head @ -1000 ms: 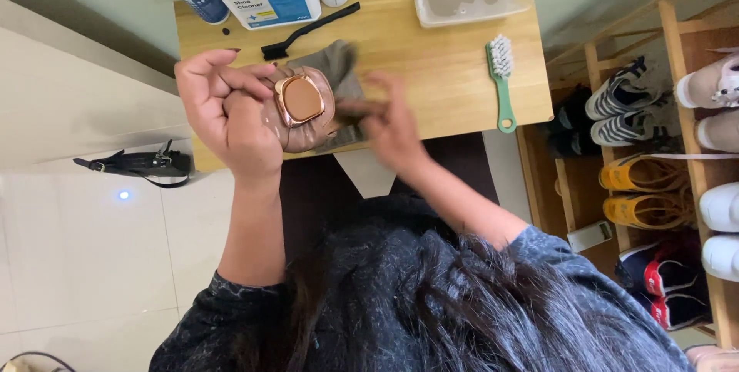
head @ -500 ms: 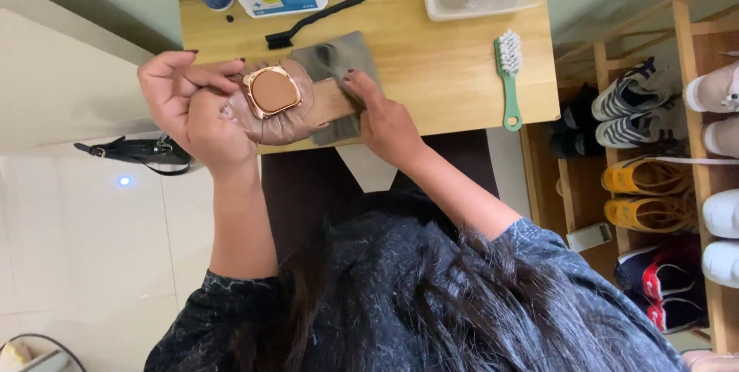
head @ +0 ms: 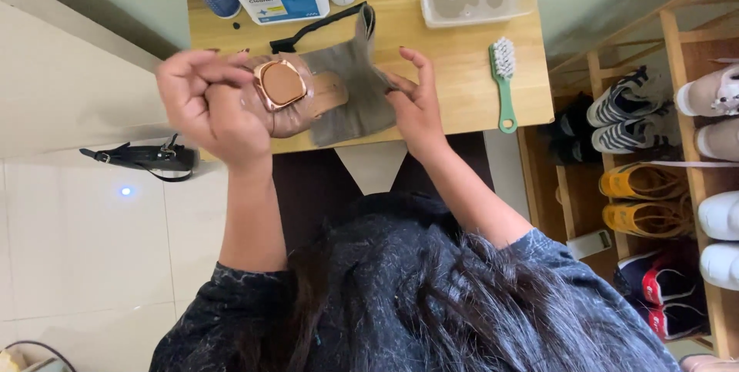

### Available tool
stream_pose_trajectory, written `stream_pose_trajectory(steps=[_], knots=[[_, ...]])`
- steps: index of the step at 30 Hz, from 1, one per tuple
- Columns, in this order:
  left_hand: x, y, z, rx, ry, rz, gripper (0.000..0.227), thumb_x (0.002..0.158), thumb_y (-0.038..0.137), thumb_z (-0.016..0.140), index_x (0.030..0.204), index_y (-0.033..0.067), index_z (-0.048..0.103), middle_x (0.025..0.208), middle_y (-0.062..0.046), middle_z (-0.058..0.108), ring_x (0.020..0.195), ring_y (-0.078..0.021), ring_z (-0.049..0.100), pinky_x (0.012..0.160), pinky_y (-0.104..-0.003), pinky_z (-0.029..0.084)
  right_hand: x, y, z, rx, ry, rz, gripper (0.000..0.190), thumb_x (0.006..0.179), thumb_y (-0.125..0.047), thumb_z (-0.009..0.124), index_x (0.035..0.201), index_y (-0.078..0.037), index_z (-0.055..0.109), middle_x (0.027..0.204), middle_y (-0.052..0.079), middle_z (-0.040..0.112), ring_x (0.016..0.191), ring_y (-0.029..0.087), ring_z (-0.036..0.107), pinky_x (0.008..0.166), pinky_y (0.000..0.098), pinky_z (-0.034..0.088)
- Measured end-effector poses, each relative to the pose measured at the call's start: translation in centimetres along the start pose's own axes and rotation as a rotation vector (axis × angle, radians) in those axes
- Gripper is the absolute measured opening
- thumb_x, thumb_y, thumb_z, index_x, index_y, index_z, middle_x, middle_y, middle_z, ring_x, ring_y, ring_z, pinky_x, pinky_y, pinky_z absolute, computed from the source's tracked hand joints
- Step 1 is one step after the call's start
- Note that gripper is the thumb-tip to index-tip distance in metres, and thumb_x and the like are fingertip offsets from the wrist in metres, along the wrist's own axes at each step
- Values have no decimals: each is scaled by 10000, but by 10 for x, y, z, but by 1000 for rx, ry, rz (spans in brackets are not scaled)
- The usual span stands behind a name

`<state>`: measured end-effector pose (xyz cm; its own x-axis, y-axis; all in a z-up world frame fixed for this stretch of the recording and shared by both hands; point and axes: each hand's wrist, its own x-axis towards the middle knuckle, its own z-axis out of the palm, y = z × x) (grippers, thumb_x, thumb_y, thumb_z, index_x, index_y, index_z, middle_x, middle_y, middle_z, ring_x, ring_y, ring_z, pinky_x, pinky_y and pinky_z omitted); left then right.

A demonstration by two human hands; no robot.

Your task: The person scrubs the sole of a beige high-heeled shoe with a green brush, then wipes the shoe with a gray cloth. The person handles the shoe and cleaning tools on a wooden table.

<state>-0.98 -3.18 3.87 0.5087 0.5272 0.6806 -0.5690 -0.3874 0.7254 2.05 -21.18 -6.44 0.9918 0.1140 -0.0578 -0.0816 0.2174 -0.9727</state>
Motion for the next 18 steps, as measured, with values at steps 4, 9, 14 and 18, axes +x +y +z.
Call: stream_pose_trajectory(steps=[4, 9, 14, 18], knots=[[1, 4, 5, 4, -65, -21, 249, 725, -60, 328, 925, 36, 442, 569, -150, 520, 587, -252, 559, 728, -354, 531, -14, -6, 27, 85, -137, -81, 539, 797, 139, 392, 1248, -143, 304, 1129, 206, 604, 1124, 206, 558, 814, 231, 438], [2, 6, 7, 40, -115, -40, 253, 736, -44, 311, 933, 36, 446, 587, -141, 539, 639, -285, 608, 736, -360, 510, -16, 12, 47, 45, -297, -76, 609, 821, 70, 415, 1335, -181, 206, 1319, 35, 393, 1115, 187, 578, 739, 239, 459], [4, 10, 8, 101, -186, -37, 222, 771, -11, 328, 955, 32, 445, 613, -126, 558, 660, -263, 607, 753, -364, 531, 4, 10, 51, 233, -264, -83, 666, 818, 122, 443, 1341, -191, 175, 1260, 164, 356, 1059, 251, 588, 797, 308, 527], [7, 9, 10, 102, -208, -69, 224, 770, -3, 334, 964, 28, 440, 610, -133, 555, 639, -256, 593, 752, -370, 549, 4, 5, 53, 303, -394, -42, 637, 868, 88, 469, 1340, -200, 155, 998, 193, 615, 874, 219, 621, 787, 323, 519]])
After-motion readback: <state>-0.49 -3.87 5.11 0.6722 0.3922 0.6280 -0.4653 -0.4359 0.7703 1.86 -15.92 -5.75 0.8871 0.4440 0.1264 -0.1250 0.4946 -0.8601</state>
